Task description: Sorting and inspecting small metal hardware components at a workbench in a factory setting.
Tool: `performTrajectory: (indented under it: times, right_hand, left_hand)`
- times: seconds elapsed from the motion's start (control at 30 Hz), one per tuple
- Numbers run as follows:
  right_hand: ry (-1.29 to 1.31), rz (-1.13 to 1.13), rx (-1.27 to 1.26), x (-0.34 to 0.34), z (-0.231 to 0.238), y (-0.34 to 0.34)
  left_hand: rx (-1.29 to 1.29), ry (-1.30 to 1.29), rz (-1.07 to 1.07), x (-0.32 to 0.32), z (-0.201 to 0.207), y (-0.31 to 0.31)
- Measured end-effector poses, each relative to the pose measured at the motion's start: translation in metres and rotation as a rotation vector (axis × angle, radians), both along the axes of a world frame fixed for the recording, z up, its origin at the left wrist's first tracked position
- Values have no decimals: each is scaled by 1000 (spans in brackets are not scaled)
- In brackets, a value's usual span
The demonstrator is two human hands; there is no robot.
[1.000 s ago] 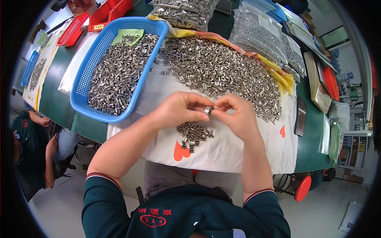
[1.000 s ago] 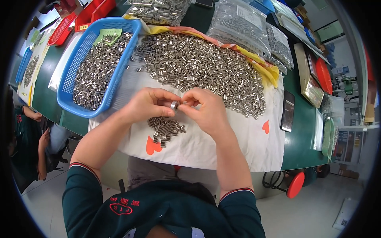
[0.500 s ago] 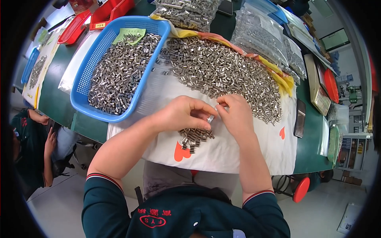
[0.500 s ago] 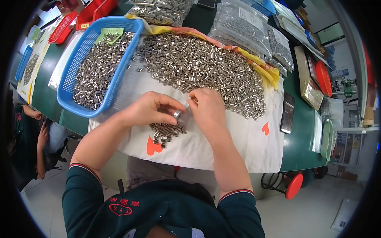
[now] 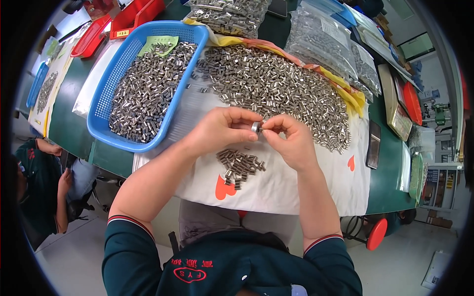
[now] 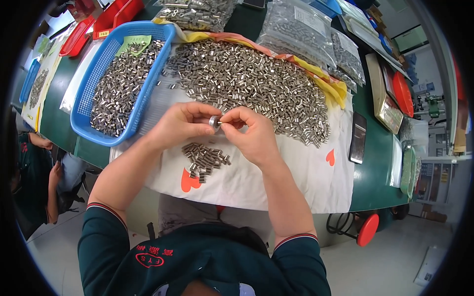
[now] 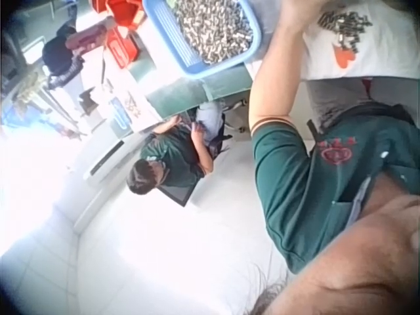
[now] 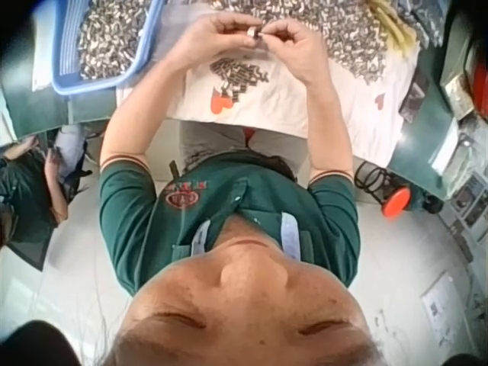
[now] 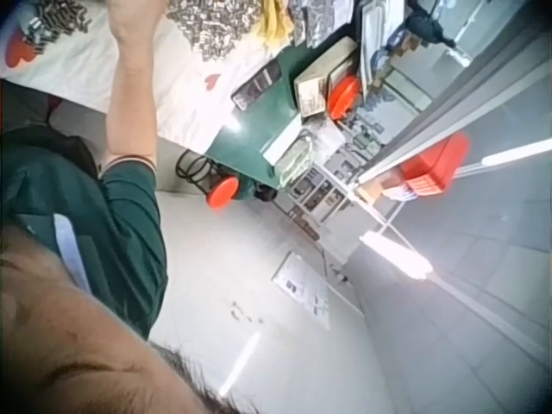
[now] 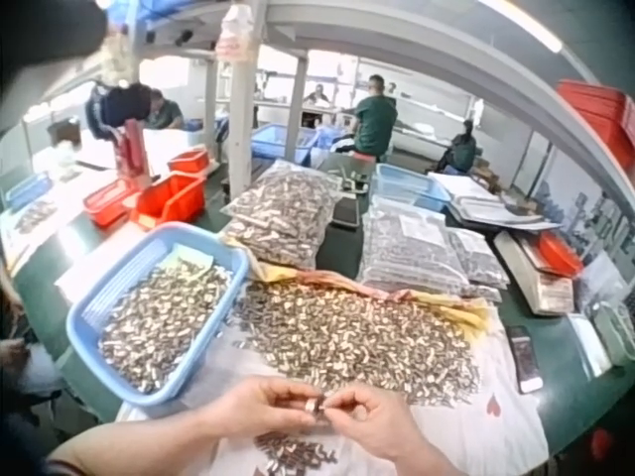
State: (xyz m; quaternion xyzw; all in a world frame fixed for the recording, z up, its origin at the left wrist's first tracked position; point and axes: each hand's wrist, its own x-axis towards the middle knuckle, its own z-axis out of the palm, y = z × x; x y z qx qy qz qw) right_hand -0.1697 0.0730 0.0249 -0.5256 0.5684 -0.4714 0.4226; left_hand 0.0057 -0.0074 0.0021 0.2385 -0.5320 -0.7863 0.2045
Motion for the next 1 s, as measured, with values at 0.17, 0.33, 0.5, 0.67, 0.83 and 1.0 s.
performTrajectory:
  times: [0.17, 0.33, 0.5, 0.67, 0.83, 1.0]
  right_hand:
    - [70, -17, -25, 1, -5, 0]
    - [186, -69, -61, 11, 1, 2]
    - [457, -90, -247, 15, -2, 4]
    - [373, -51, -180, 3, 5, 3]
    - [268, 79, 24, -4, 8, 1]
    - [374, -127, -6, -23, 3, -5]
  left_hand:
    - [-23, -21, -1, -1, -1, 0]
    - [-15, -18, 18, 1, 0, 0]
    - [-129, -93, 43, -2, 0, 2]
    - [-97, -113, 37, -2, 2, 2]
    - [-18, -71, -9, 0, 1, 8]
    - [-186, -137, -200, -4, 7, 14]
